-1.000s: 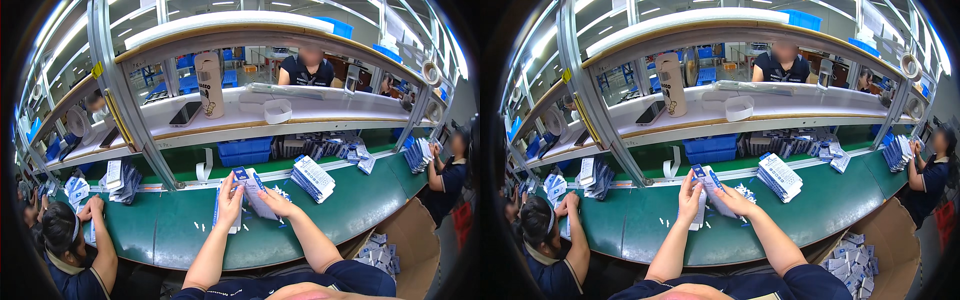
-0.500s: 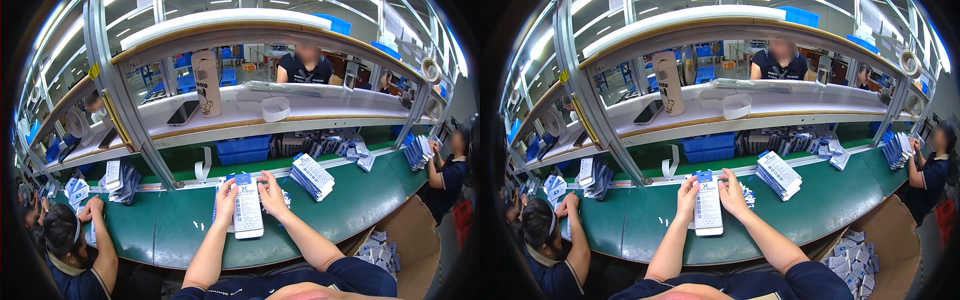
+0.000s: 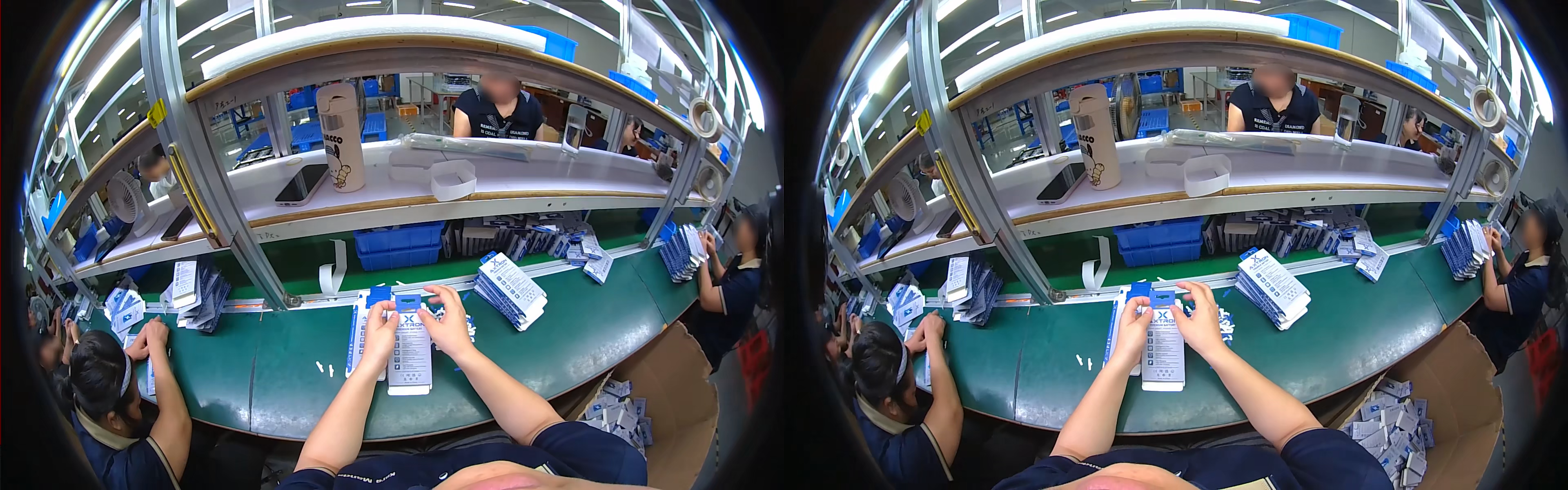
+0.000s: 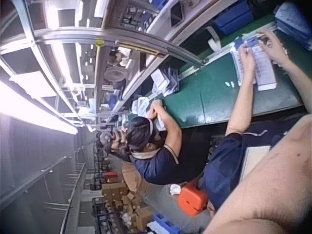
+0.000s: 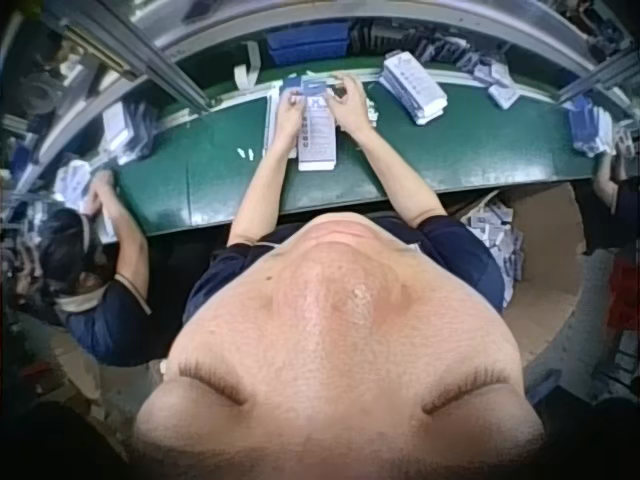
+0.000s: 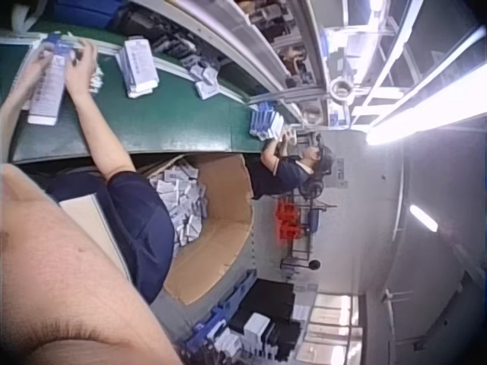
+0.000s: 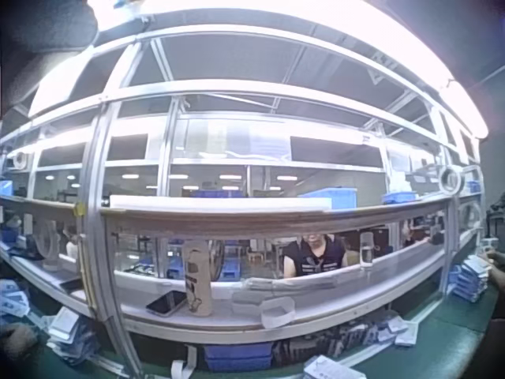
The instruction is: The person sits at a factory workstation and assembles small electronic components into white and blue packaging. They pick up small white plastic pieces from the table, insert them into the packaging slots, and then fold the packaging flaps to close them. The person stacks the completed packages on the table.
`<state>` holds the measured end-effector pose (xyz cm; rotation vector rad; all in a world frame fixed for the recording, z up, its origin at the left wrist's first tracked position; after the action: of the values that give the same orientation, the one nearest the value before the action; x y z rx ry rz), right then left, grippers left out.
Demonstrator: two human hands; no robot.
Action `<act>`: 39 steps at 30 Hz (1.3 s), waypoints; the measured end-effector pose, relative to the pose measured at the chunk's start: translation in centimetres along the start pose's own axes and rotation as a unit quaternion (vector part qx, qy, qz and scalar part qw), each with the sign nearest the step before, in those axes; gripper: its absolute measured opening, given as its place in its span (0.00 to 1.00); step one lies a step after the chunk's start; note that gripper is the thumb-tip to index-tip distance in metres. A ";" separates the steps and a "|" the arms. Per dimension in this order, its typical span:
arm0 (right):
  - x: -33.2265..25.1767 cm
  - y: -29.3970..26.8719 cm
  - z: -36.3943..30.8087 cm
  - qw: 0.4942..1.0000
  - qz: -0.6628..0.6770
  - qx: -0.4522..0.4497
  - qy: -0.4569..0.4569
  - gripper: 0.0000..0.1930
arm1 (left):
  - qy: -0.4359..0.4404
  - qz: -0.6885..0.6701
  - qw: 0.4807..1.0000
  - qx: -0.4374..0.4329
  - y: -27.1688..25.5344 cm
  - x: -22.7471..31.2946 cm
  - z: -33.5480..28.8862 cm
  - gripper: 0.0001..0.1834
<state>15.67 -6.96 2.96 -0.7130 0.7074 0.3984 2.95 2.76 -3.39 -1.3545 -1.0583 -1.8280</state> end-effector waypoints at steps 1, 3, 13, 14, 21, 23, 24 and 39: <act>0.4 0.1 0.0 0.999 -0.042 0.019 -0.013 0.22 | 0.004 -0.008 1.000 0.003 -0.1 -0.2 0.1 0.08; 1.1 0.5 0.0 0.997 -0.060 0.002 -0.039 0.21 | 0.010 -0.025 1.000 0.008 0.0 0.0 0.1 0.08; 1.0 1.2 -0.5 0.995 0.072 -0.041 0.052 0.16 | 0.054 0.036 0.998 0.000 0.9 0.6 -0.1 0.06; 1.0 1.1 -0.5 0.998 0.054 -0.029 0.031 0.16 | 0.002 0.034 0.999 -0.013 0.9 1.0 -0.3 0.06; -0.4 0.6 -0.6 1.000 0.016 0.013 -0.021 0.16 | -0.024 -0.003 0.999 -0.048 0.4 1.2 -0.2 0.10; -1.3 0.1 -0.4 0.999 0.028 0.020 -0.025 0.15 | -0.016 0.043 0.998 -0.039 0.3 1.8 -0.2 0.10; -1.6 -0.2 -0.2 0.999 0.016 0.026 -0.040 0.15 | -0.011 0.065 0.997 -0.035 0.3 2.1 -0.3 0.10; 0.5 1.1 0.0 0.970 0.158 -0.173 0.064 0.17 | 0.030 -0.041 0.999 0.009 0.6 2.4 -0.6 0.07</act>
<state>15.42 -6.20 2.08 -0.9638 0.8886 0.7858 2.49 1.91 -0.99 -1.2547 -1.1104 -1.9016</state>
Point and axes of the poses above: each hand's wrist, its own z-axis towards the middle knuckle, its own y-axis out of the palm, x = y × z, the point moved 3 cm from there along z, towards the middle knuckle, and after that the axes turned 12 degrees about -z, right-handed, at the moved point
